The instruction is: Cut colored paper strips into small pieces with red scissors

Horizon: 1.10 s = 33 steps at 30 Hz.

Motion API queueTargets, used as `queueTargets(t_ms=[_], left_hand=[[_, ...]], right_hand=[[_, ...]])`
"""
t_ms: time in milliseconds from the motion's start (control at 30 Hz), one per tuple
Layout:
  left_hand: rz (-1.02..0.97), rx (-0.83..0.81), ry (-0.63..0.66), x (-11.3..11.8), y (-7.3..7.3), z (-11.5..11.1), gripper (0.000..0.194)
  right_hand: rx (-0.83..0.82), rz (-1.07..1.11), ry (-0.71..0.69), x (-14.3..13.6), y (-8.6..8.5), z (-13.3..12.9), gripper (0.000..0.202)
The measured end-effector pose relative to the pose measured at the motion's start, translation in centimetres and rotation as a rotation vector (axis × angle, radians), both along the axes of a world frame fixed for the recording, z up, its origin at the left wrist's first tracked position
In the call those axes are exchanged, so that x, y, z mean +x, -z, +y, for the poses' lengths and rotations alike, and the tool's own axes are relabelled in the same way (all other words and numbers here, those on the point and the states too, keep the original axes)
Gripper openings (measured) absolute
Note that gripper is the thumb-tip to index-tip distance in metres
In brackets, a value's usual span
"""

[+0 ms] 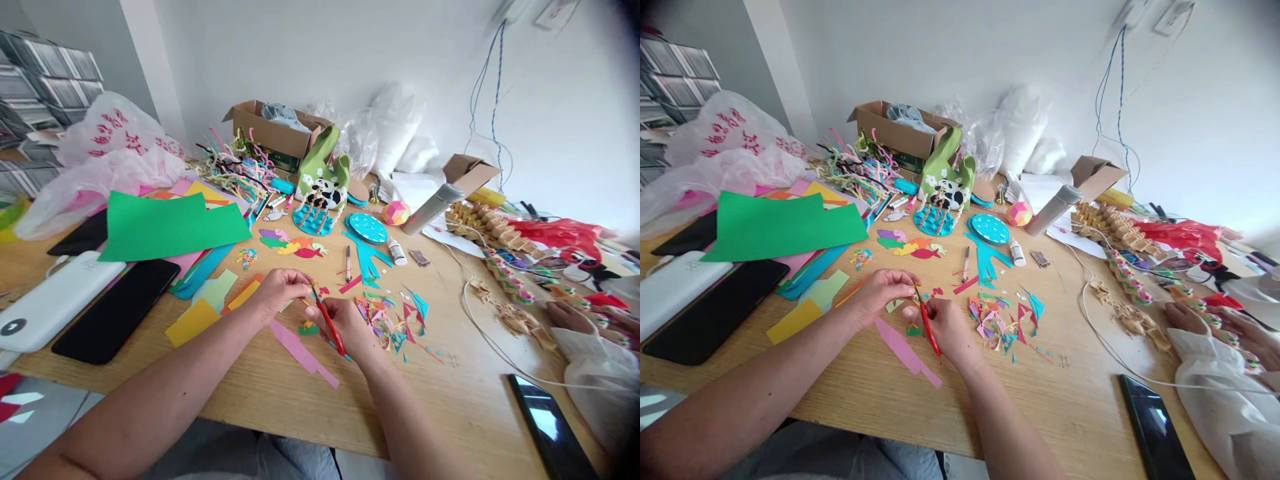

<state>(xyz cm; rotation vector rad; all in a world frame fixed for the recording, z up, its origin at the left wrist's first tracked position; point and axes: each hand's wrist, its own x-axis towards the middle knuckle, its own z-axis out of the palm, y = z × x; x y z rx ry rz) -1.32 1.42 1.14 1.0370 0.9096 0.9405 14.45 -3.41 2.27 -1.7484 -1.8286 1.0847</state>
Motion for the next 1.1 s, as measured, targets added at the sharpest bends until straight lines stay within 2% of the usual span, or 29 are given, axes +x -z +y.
queueTargets(t_ms=[933,1100], left_hand=[[-0.084,-0.079,-0.014,-0.12,0.40,0.33,0.012],[-0.052,-0.044,-0.013,-0.01,0.15,0.18,0.011]], right_hand=[[-0.035,0.048,0.024,-0.09,-0.12,-0.10,0.045],[-0.020,0.047,0.011,-0.08,-0.12,-0.04,0.045]])
